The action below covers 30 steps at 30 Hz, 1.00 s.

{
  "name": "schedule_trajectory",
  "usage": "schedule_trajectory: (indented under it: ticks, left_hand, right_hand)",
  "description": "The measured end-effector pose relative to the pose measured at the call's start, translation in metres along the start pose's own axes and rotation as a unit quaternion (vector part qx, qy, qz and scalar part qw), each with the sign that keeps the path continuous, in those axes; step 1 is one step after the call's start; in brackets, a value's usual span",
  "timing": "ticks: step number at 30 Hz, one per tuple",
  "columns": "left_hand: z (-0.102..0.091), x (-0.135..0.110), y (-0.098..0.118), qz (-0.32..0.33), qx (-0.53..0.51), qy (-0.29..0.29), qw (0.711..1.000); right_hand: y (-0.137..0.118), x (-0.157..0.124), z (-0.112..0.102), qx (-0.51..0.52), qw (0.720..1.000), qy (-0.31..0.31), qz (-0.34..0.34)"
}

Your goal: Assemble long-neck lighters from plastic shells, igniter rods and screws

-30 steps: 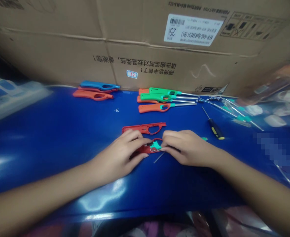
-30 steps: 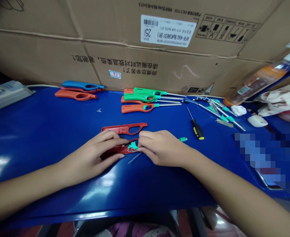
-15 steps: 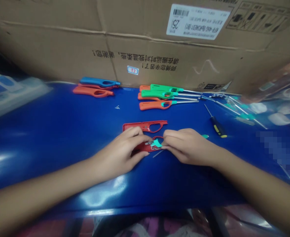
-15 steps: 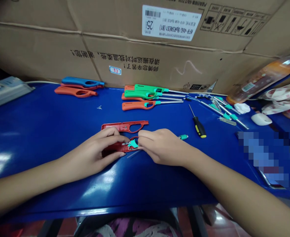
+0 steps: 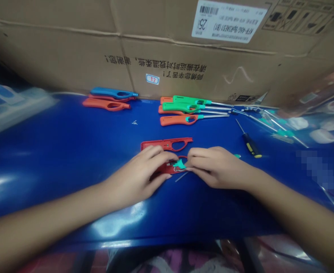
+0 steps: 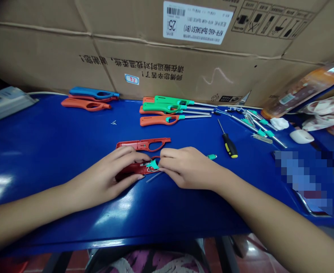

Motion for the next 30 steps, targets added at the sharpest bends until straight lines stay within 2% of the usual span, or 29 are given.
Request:
schedule_trajectory:
  ticks: [7, 15, 25, 30]
  left_hand:
    - [0.002, 0.001, 0.003, 0.053, 0.097, -0.025, 0.994]
    - [0.003, 0.0, 0.009, 0.076, 0.198, -0.04, 0.976]
    - [0.003, 0.001, 0.01, 0.084, 0.215, -0.036, 0.972]
    - [0.002, 0.0, 0.011, 0.082, 0.215, -0.04, 0.972]
  right_hand:
    - [0.002, 0.001, -0.002, 0.078, 0.994, -0.005, 0.072]
    - [0.004, 0.003, -0.002, 0.142, 0.985, 0.023, 0.094]
    - [0.007, 0.004, -0.003, 0.166, 0.979, 0.028, 0.118]
    - [0.012, 0.004, -0.004, 0.174, 0.971, 0.044, 0.156]
Point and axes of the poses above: each hand's wrist, its own x-axis towards the middle knuckle, its own z-axis out of the palm, y = z × x, the point moved 4 cm from there along x, towards the middle knuckle, and after that the axes turned 4 degrees about -z, right-handed, at the moved point
